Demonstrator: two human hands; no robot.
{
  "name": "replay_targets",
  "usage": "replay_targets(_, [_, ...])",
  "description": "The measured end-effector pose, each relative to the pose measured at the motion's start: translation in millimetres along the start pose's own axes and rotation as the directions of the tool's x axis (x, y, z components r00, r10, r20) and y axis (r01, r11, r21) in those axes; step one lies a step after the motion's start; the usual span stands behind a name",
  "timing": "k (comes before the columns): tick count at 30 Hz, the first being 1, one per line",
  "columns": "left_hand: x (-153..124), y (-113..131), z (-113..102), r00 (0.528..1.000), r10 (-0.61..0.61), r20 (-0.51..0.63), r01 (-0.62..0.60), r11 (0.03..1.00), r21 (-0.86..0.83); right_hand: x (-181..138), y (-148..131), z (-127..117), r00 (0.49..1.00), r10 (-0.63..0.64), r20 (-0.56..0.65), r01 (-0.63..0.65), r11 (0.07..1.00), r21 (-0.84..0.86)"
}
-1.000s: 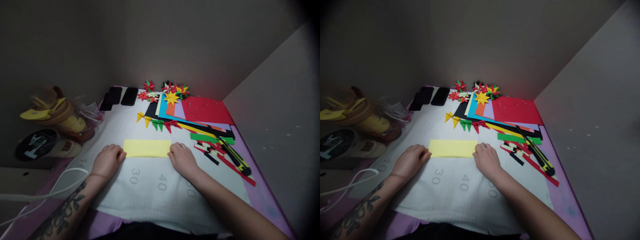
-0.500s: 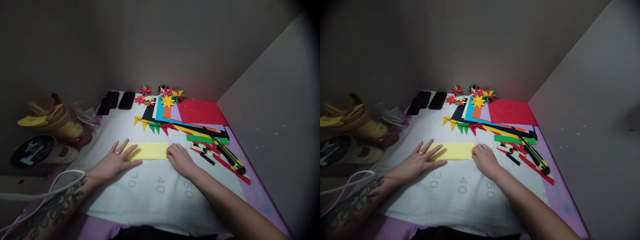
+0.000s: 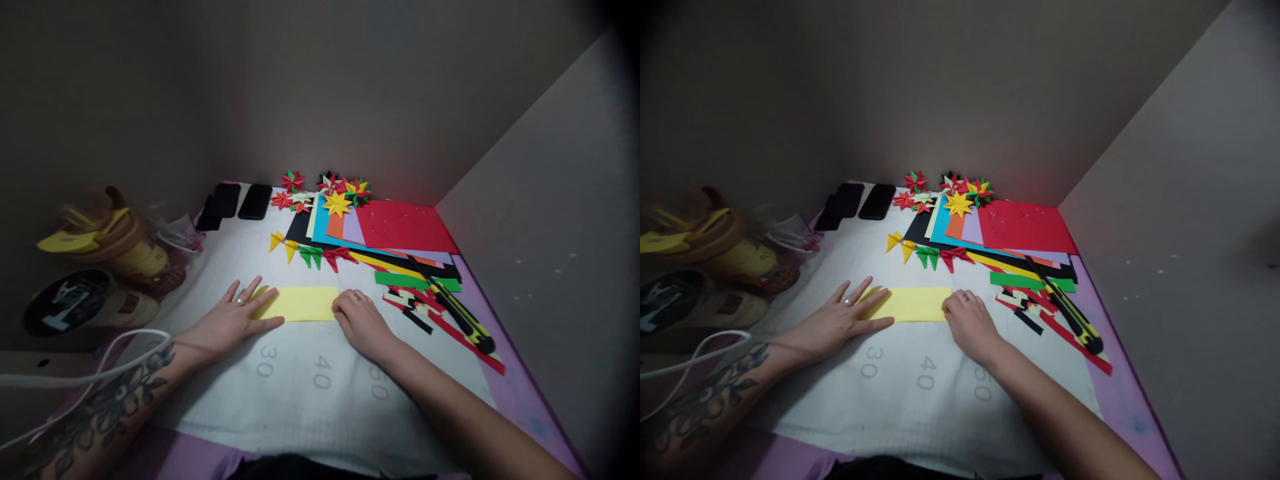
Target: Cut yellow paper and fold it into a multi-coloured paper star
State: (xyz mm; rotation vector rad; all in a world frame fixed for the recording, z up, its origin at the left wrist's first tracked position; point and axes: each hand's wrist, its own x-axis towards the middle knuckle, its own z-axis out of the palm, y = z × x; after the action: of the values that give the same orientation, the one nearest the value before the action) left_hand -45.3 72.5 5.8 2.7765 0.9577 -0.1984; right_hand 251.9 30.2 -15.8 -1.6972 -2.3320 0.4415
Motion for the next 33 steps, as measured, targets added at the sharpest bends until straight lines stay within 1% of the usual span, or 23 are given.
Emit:
replay_targets(2, [0.6, -1.5, 1.9, 1.0, 0.019, 0.007, -0.019, 1.0, 0.018, -3.7, -18.2, 4.0, 0.991, -0.116, -0.064, 0.116, 0.993, 0.0])
replay_targets(4, [1.4, -2.5, 3.4, 1.0, 0.029, 0.003, -0.029, 0.999, 0.035, -5.2, -42.1, 10.5, 0.967, -0.251, -0.035, 0.25, 0.968, -0.02])
replay_targets(5, [1.8, -2.6, 3.7, 1.0, 0.029, 0.002, -0.029, 0.999, 0.044, -4.7, -54.1, 14.2, 0.957, -0.291, -0.003, 0.291, 0.956, -0.046])
replay_targets(7, [2.5, -2.0, 3.5, 1.0, 0.026, 0.013, -0.027, 0.998, 0.065, -1.6, -73.8, 21.0, 0.958, -0.275, 0.082, 0.282, 0.955, -0.094])
replay_targets(8, [2.8, -1.4, 3.1, 0.999, 0.024, 0.023, -0.026, 0.997, 0.074, 0.4, -80.3, 23.6, 0.96, -0.246, 0.13, 0.26, 0.96, -0.101])
replay_targets(10, [2.9, 0.0, 2.2, 0.999, 0.022, 0.033, -0.025, 0.996, 0.086, 2.9, -85.5, 26.8, 0.963, -0.184, 0.196, 0.207, 0.973, -0.104])
replay_targets(14, [0.0, 1.9, 2.1, 1.0, -0.018, 0.009, 0.018, 0.998, 0.066, -4.6, -73.8, 24.0, 0.971, -0.076, 0.226, 0.105, 0.987, -0.12])
replay_targets(17, [-7.8, 2.0, 5.1, 0.994, -0.109, -0.022, 0.11, 0.993, 0.039, -19.2, -56.0, 18.3, 0.972, 0.031, 0.234, 0.008, 0.987, -0.163])
replay_targets(19, [-16.7, 2.4, 9.1, 0.978, -0.201, -0.054, 0.204, 0.978, 0.047, -29.7, -42.3, 15.1, 0.973, 0.091, 0.212, -0.048, 0.978, -0.201])
replay_targets(21, [-28.0, 3.8, 14.0, 0.951, -0.299, -0.078, 0.304, 0.95, 0.072, -38.6, -28.8, 13.0, 0.976, 0.128, 0.178, -0.084, 0.968, -0.237])
replay_targets(23, [-39.6, 6.6, 19.0, 0.924, -0.37, -0.091, 0.378, 0.922, 0.088, -44.9, -17.6, 11.7, 0.974, 0.167, 0.151, -0.122, 0.956, -0.266])
replay_targets(27, [-56.1, 13.8, 26.1, 0.903, -0.417, -0.102, 0.426, 0.901, 0.086, -50.8, -6.6, 11.1, 0.976, 0.183, 0.116, -0.145, 0.95, -0.276])
replay_targets(31, [-61.0, 17.5, 27.5, 0.884, -0.449, -0.128, 0.464, 0.877, 0.128, -53.4, -2.4, 9.6, 0.987, 0.154, 0.042, -0.141, 0.965, -0.223])
replay_targets(33, [-59.1, 19.5, 25.8, 0.846, -0.494, -0.199, 0.522, 0.844, 0.125, -52.1, 0.6, 6.3, 0.989, 0.143, -0.039, -0.148, 0.974, -0.172])
